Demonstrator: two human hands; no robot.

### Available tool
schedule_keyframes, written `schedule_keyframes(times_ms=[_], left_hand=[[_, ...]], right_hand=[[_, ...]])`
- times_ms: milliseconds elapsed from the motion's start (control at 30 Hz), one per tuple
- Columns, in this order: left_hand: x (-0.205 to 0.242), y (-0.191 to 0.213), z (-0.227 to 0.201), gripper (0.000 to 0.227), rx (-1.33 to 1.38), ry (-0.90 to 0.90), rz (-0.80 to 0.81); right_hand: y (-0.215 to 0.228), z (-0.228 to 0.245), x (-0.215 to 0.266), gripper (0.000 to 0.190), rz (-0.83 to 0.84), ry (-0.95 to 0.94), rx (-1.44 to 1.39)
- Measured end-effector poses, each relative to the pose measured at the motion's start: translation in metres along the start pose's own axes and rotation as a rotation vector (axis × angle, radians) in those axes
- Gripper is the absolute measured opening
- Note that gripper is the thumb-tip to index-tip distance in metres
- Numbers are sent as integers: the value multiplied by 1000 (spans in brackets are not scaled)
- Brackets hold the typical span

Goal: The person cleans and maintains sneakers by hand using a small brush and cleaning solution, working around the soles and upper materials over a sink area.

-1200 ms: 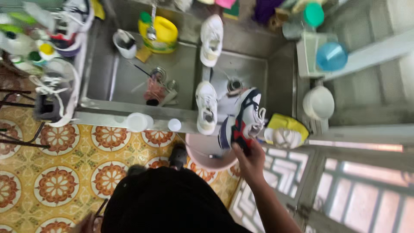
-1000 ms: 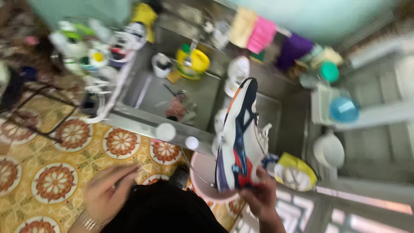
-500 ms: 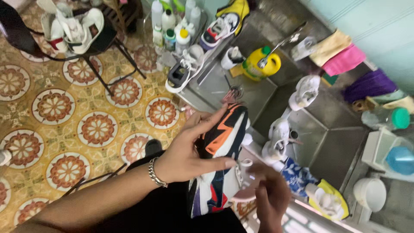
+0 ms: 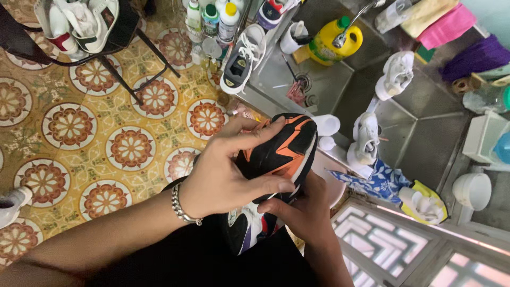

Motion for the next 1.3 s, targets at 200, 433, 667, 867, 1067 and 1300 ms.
schedule_keyframes(times_ms=[200,433,667,867,1067,1300], left_hand=[[-7,4,9,59,-55,-44,27],[-17,4,18,51,41,9,95],[-22,-4,20,46,10,10,92],[-28,-15,18,51,79,10,58],[-26,-28,11,49,-45,9,11],[-28,-41,10,48,-6,103,-10]], right_hand=[[-12,-1,5,58,-61,-80,-36],[-2,-1,-1,52,-70,-154,69],[8,11,-4,53,-69,-136,212],[22,22,-8,52,-45,-112,336],[35,28,-7,57,-22,130,492],[50,18,-2,59,96,47,334]])
Point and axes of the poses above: each hand's wrist, its own x-axis away from the middle knuckle, its own y-axis out of the back of the hand, z = x × y, the point moved 4 cm from there along -x, towards the middle knuckle, and after that the axes turned 15 degrees about z, right-handed, at the moved point
